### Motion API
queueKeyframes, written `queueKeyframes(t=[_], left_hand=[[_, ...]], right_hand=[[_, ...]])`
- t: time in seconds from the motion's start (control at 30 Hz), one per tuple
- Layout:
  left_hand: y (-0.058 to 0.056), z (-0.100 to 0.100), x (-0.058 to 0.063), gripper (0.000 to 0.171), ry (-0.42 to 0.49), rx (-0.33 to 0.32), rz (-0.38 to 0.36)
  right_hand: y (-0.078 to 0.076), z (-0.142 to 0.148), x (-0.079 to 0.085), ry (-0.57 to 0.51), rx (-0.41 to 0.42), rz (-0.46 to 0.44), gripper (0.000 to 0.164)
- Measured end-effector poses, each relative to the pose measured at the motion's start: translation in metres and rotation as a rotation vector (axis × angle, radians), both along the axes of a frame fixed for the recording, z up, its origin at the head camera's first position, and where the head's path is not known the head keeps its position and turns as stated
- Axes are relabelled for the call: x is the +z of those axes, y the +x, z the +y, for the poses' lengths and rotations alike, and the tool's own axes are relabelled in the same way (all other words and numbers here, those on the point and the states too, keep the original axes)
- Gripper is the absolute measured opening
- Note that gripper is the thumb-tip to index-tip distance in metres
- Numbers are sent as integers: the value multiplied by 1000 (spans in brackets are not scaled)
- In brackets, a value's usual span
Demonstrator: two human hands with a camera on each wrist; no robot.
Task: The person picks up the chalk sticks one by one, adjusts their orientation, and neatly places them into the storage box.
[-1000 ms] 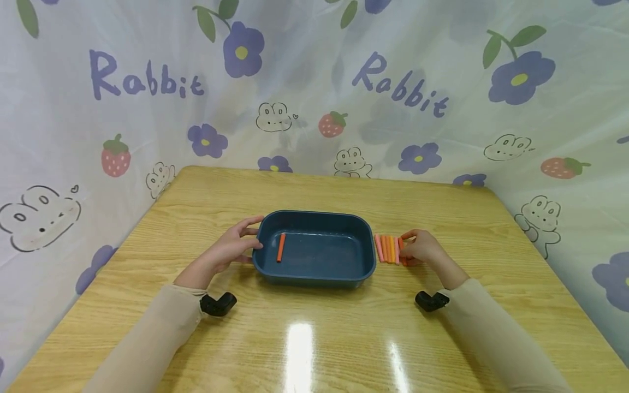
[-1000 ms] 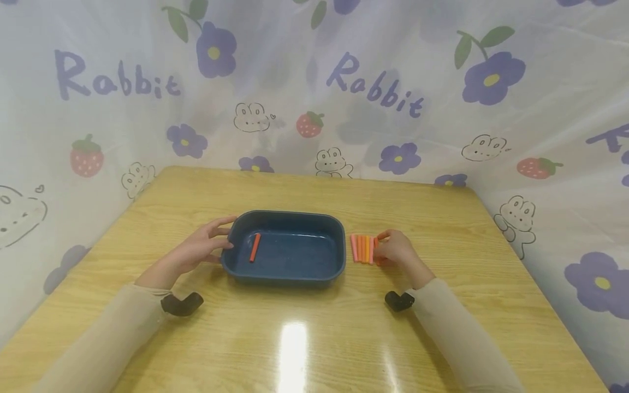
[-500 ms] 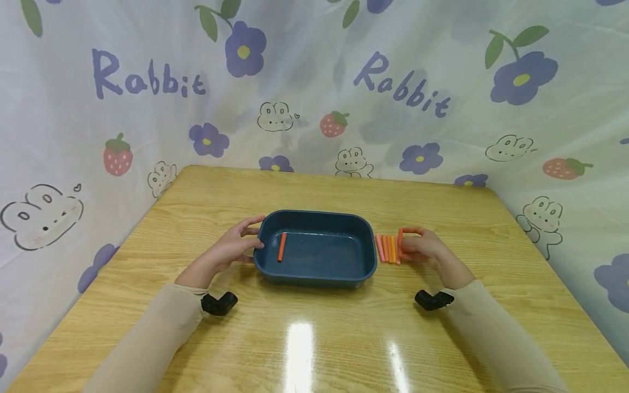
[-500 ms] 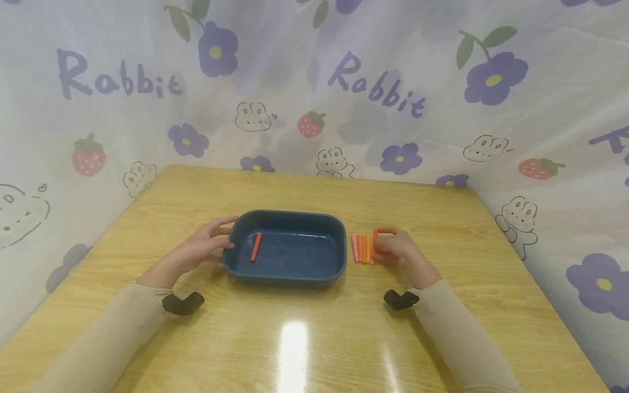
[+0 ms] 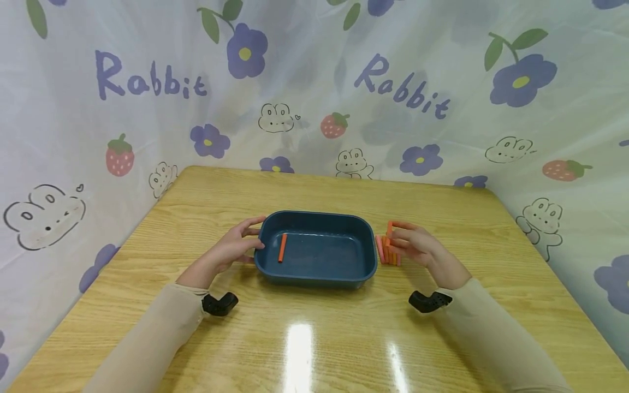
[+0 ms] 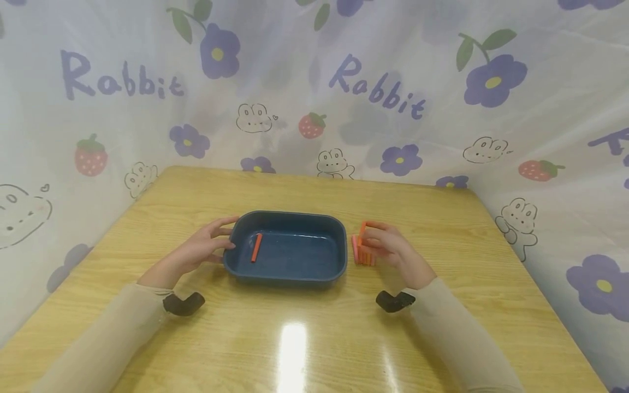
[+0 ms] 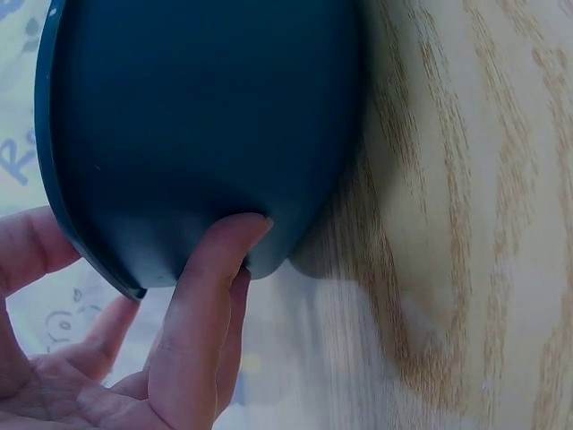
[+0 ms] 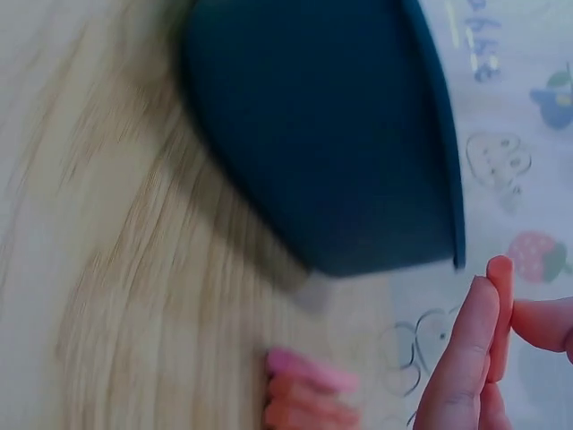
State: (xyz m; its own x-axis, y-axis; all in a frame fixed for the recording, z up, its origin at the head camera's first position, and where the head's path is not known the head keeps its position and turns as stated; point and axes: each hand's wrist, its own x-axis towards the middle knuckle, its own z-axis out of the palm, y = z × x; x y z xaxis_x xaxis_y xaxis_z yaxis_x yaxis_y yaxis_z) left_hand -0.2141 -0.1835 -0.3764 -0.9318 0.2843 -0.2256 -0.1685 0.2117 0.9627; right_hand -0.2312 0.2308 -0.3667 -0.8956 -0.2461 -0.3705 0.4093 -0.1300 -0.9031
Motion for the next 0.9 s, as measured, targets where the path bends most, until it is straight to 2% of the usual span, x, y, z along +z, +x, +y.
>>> queueKeyframes(t=[0.57, 0.9], left_hand=[[4, 1, -3, 69, -4, 13, -2], [6, 3, -3, 69, -3, 15, -1]], right_hand=[[-4, -39, 26, -70, 29, -43, 63], [-10, -59, 31, -100, 41, -81, 61]])
